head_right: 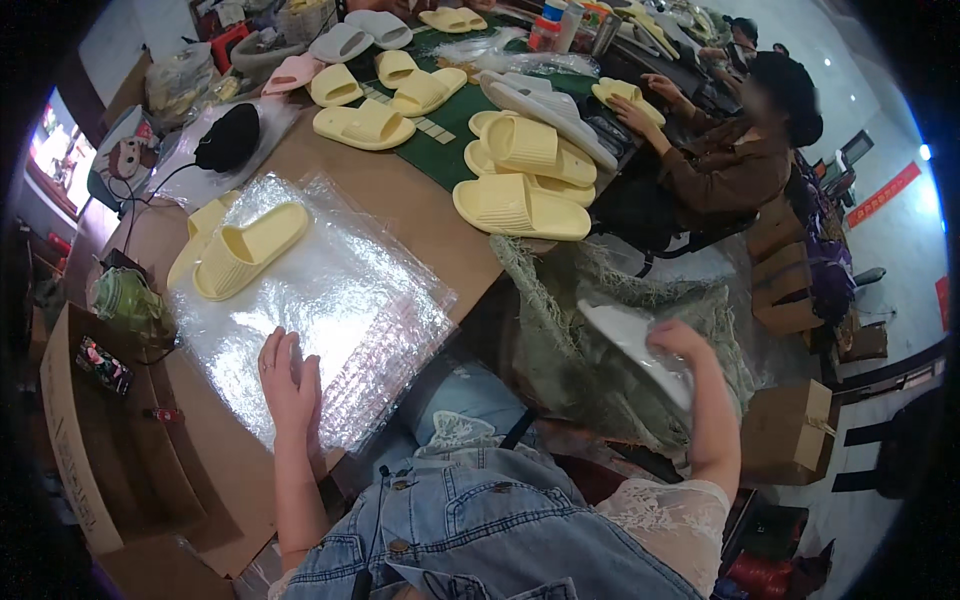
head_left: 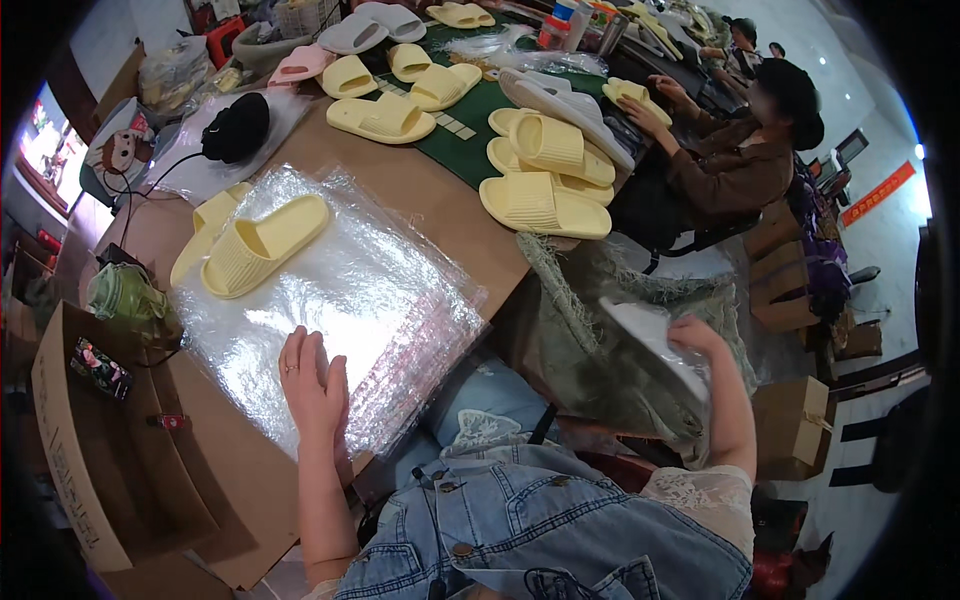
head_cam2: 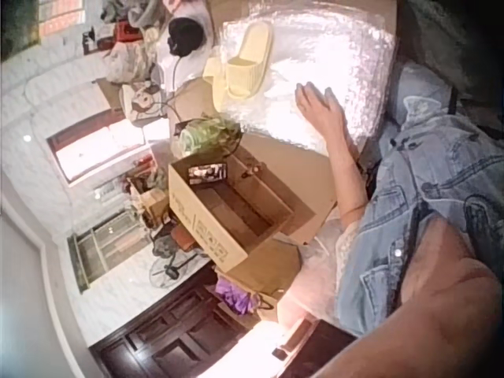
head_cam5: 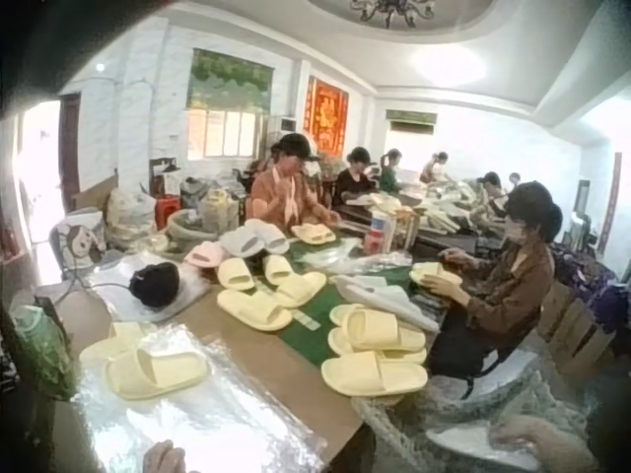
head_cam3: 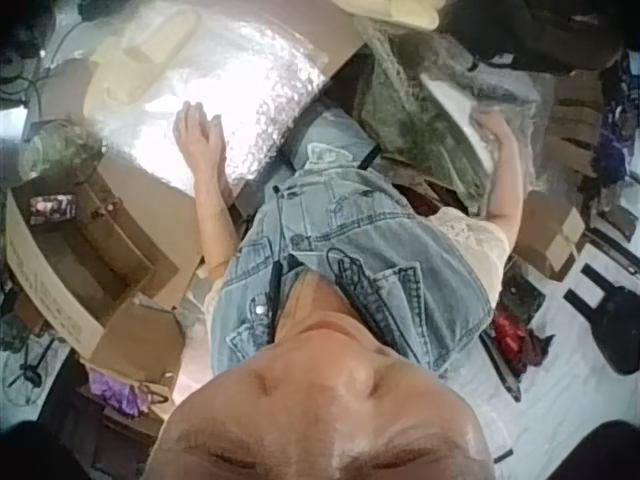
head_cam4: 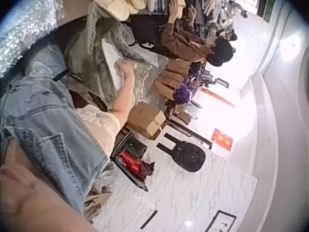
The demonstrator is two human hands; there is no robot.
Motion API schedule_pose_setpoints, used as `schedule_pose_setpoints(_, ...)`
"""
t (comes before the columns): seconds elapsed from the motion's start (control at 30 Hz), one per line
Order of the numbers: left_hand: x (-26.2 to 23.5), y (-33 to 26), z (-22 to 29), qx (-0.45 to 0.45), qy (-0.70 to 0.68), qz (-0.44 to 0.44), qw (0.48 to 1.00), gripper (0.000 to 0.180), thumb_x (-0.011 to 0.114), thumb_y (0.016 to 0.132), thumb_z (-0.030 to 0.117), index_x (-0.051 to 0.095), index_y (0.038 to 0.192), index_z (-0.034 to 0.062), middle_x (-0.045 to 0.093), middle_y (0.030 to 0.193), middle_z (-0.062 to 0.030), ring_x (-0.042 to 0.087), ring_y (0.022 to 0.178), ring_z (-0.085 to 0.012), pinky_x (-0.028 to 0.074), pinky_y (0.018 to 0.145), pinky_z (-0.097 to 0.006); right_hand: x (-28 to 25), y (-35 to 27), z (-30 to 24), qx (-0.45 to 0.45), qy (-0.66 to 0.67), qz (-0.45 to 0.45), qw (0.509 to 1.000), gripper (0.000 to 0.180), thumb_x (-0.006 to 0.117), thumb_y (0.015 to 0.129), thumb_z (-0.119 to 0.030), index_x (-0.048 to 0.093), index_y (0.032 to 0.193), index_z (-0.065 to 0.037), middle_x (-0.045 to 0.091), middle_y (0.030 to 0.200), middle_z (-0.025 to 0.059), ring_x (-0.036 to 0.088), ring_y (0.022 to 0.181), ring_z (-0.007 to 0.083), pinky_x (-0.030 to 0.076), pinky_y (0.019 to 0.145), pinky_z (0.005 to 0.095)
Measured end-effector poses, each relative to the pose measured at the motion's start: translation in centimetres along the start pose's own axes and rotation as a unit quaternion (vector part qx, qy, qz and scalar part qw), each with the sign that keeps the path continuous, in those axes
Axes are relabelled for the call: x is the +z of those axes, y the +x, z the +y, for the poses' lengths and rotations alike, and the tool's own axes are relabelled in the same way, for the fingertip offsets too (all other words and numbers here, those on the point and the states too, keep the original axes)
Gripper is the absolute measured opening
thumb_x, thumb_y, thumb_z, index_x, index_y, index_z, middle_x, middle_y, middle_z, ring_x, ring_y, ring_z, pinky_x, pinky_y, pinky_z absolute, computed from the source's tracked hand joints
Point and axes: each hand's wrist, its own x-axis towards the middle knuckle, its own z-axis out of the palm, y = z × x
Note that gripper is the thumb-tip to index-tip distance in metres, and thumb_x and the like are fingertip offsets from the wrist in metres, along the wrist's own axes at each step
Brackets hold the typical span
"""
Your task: The person wraps pairs of yellow, white, and black plastic slippers in bubble wrap. They pick up a pair, place it on a sheet of bubble wrap, fold the wrap around the slippers, and set the wrapped pair aside. The process is repeated for multiple pairs of different colors.
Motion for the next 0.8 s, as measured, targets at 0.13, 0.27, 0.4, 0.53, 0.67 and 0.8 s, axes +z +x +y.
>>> schedule_pose_setpoints(0.13,0.3,0.0,-0.3,-0.004,-0.007,-0.003,1.000,0.044,0.071,0.085,0.019,0.062,0.124,0.0022,0.053,0.141,-0.0184,0.047,0.131,-0.0382,0.037,0.110,-0.048,5.7,6.5,3.1,-0.007,0.061,0.066,0.996,0.028,0.066,0.087,-0.025,0.070,0.073,-0.001,0.063,0.062,0.0072,0.060,0.059,0.0139,0.047,0.057,0.0347)
schedule_pose_setpoints(0.27,0.0,0.0,-0.2,0.003,-0.006,0.000,1.000,0.044,0.071,0.085,0.019,0.062,0.124,0.0015,0.053,0.140,-0.0185,0.047,0.130,-0.0381,0.037,0.110,-0.048,6.1,8.2,-4.3,0.008,0.086,0.174,0.981,0.025,0.068,0.084,-0.026,0.074,0.085,-0.001,0.065,0.064,0.0079,0.065,0.063,0.0176,0.051,0.063,0.0354)
schedule_pose_setpoints(0.4,0.1,-0.1,-0.3,0.004,0.005,0.001,1.000,0.045,0.071,0.084,0.020,0.063,0.124,0.0015,0.053,0.140,-0.0185,0.048,0.130,-0.0380,0.037,0.110,-0.049,5.4,7.2,-12.3,-0.168,0.083,0.325,0.927,0.020,0.068,0.087,-0.021,0.073,0.089,-0.002,0.064,0.067,0.0084,0.062,0.062,0.0209,0.050,0.062,0.0347)
schedule_pose_setpoints(0.53,0.0,-0.2,0.1,-0.002,0.002,0.005,1.000,0.045,0.071,0.084,0.020,0.063,0.124,0.0013,0.054,0.140,-0.0188,0.048,0.129,-0.0386,0.037,0.110,-0.049,1.8,6.8,-20.2,-0.293,0.065,0.434,0.850,0.015,0.068,0.085,-0.011,0.071,0.098,-0.004,0.063,0.079,0.0071,0.059,0.070,0.0233,0.049,0.067,0.0354)
schedule_pose_setpoints(0.67,-0.1,-0.4,-0.1,0.000,-0.004,0.012,1.000,0.045,0.071,0.083,0.020,0.063,0.123,0.0015,0.054,0.139,-0.0191,0.048,0.129,-0.0391,0.038,0.110,-0.048,-3.6,10.5,-24.2,-0.291,-0.013,0.506,0.812,0.035,0.071,0.084,-0.022,0.067,0.114,-0.005,0.063,0.100,0.0112,0.058,0.094,0.0280,0.048,0.085,0.0410)
schedule_pose_setpoints(0.8,0.0,-0.2,0.0,-0.008,0.002,0.015,1.000,0.045,0.072,0.082,0.019,0.064,0.122,0.0026,0.054,0.139,-0.0188,0.048,0.129,-0.0388,0.037,0.110,-0.048,-7.7,17.7,-26.6,-0.210,-0.031,0.525,0.824,0.058,0.074,0.082,-0.041,0.066,0.126,-0.003,0.063,0.124,0.0193,0.057,0.116,0.0346,0.045,0.100,0.0450)
